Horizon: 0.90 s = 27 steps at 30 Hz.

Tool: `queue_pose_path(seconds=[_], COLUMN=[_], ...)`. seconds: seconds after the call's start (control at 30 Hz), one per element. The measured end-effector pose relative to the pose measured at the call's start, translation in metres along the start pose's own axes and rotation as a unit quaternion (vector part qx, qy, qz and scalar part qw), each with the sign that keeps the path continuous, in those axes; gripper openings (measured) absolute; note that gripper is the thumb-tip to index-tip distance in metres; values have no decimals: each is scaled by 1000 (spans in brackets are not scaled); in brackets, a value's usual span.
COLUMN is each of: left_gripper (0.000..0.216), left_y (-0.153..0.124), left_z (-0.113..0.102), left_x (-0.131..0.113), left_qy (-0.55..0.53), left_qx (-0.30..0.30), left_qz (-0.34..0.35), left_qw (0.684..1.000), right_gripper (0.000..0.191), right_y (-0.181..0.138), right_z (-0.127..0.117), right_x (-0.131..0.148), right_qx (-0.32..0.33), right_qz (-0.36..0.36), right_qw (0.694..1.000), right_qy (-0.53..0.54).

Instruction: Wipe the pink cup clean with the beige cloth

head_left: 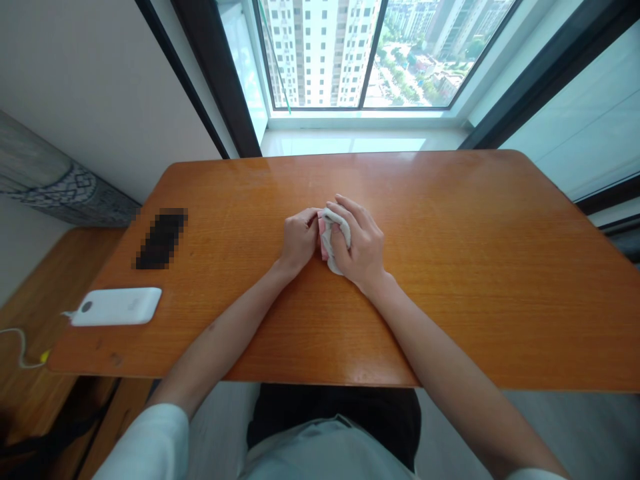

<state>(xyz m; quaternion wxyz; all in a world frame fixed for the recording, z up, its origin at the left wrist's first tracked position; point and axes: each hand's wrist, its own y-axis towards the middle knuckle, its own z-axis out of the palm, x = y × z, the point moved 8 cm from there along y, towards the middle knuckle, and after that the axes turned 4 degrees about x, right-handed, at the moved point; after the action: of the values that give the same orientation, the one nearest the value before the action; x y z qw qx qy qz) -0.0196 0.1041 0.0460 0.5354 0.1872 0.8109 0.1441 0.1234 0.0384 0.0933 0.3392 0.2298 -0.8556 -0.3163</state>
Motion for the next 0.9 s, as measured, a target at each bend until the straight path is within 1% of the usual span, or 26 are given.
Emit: queue_pose_path(seconds=[0.07,0.13,0.23,0.3,0.37,0.4,0.47,0.53,0.6,0.67,0.8,0.9], left_gripper=[41,43,43,36,29,30,29,25,23,25,35,43], left_y=[3,5,5,3,-1,-4,-8,-9,-8,-5,0,3], left_z=[4,7,10,8,1,-2,-3,-3,-5,-6,-1,0], left_x=[7,13,17,12,-1,-9,-20,-24,-21,-13,2,8], left_qy=[-19,-30,-23,-18,-11,0,42,83,88,60,9,5], left_qx=[19,29,42,21,-15,-28,-28,-22,-33,-40,-10,14], left_qz=[-39,-63,-70,-35,42,82,143,158,134,86,-3,-42], left_qw=[999,997,996,999,999,996,988,984,986,994,1000,999], right_gripper=[40,40,40,39,39,38,38,38,38,39,39,39], right_y=[0,0,1,1,1,0,0,-1,-1,0,-1,-1], right_z=[1,1,1,1,0,-1,-3,-5,-5,-4,0,4], right_x=[0,2,3,4,4,4,3,3,3,4,8,13], right_qx=[5,9,11,12,12,9,1,-2,2,10,16,25], right_qz=[-3,-6,-4,-2,-2,-2,-5,-4,-1,-1,-18,-32], right_qw=[1000,1000,1000,1000,1000,1000,999,999,1000,1000,1000,999], right_qy=[0,2,4,9,19,24,32,33,29,27,17,5])
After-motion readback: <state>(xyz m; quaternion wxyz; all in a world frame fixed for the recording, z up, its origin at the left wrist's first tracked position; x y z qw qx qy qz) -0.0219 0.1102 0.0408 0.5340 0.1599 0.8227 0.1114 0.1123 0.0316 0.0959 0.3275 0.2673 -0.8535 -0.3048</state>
